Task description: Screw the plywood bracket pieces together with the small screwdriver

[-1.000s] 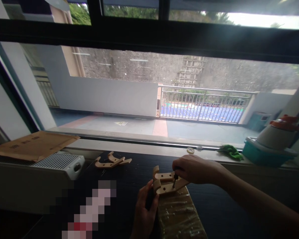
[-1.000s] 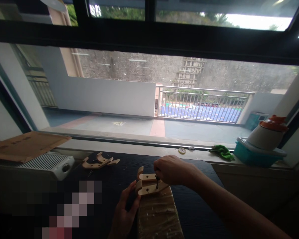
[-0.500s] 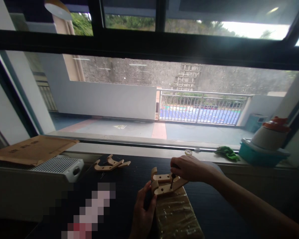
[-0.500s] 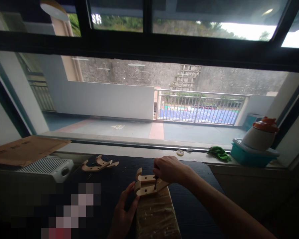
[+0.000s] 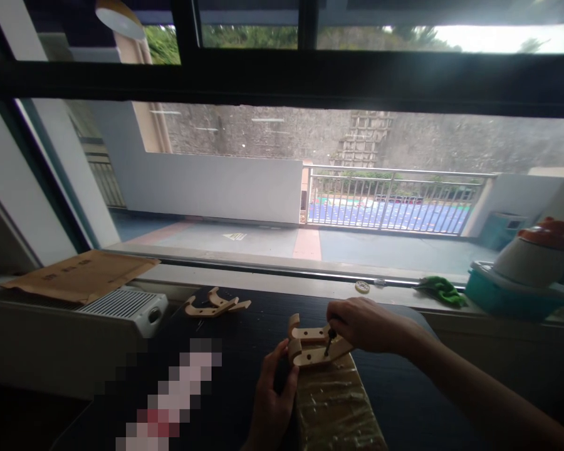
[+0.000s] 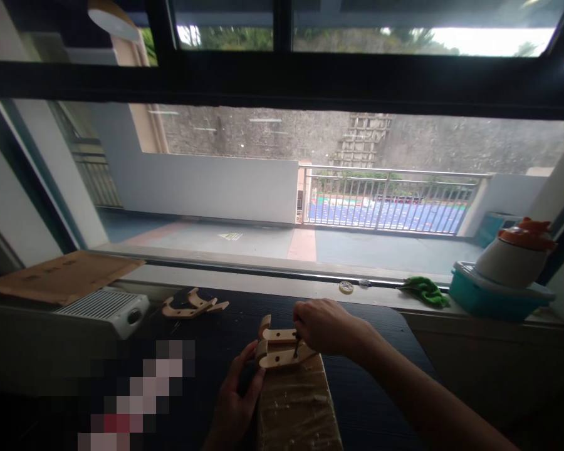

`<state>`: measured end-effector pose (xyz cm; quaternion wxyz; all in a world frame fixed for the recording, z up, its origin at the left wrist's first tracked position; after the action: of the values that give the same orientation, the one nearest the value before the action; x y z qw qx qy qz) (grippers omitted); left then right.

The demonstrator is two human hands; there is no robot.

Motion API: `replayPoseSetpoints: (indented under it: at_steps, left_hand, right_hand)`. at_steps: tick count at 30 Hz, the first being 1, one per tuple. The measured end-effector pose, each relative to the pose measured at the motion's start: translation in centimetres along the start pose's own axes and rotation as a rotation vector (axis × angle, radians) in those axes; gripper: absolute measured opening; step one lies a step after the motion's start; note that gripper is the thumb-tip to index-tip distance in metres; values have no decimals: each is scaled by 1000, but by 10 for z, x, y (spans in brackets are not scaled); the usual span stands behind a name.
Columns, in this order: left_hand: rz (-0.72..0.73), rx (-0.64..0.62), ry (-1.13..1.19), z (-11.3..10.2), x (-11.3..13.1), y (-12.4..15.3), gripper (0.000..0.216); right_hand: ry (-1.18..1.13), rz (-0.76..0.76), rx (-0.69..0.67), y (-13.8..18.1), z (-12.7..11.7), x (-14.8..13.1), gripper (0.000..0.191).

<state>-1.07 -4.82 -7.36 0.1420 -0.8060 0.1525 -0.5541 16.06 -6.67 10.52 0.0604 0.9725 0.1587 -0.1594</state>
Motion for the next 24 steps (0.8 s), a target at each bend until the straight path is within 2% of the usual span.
replayPoseSetpoints:
  at_steps: [13, 24]
  left_hand:
    - [109, 67, -65, -4, 13, 0, 38]
    - [92, 63, -41, -1, 9, 3, 38]
  right_hand:
    - [96, 14, 26, -4, 1, -4, 29]
    - [55, 27, 2, -10, 0, 3, 28]
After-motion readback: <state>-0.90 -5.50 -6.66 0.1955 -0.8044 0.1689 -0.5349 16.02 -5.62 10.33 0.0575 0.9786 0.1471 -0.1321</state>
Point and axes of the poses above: each hand's wrist, its own y-axis away from the middle knuckle, its own z-axis out of the palm, x = y × z, the point moved 5 cm from there along -y, towards the middle knuckle, and after that the axes turned 12 degrees about -y, right-handed, at the moved point
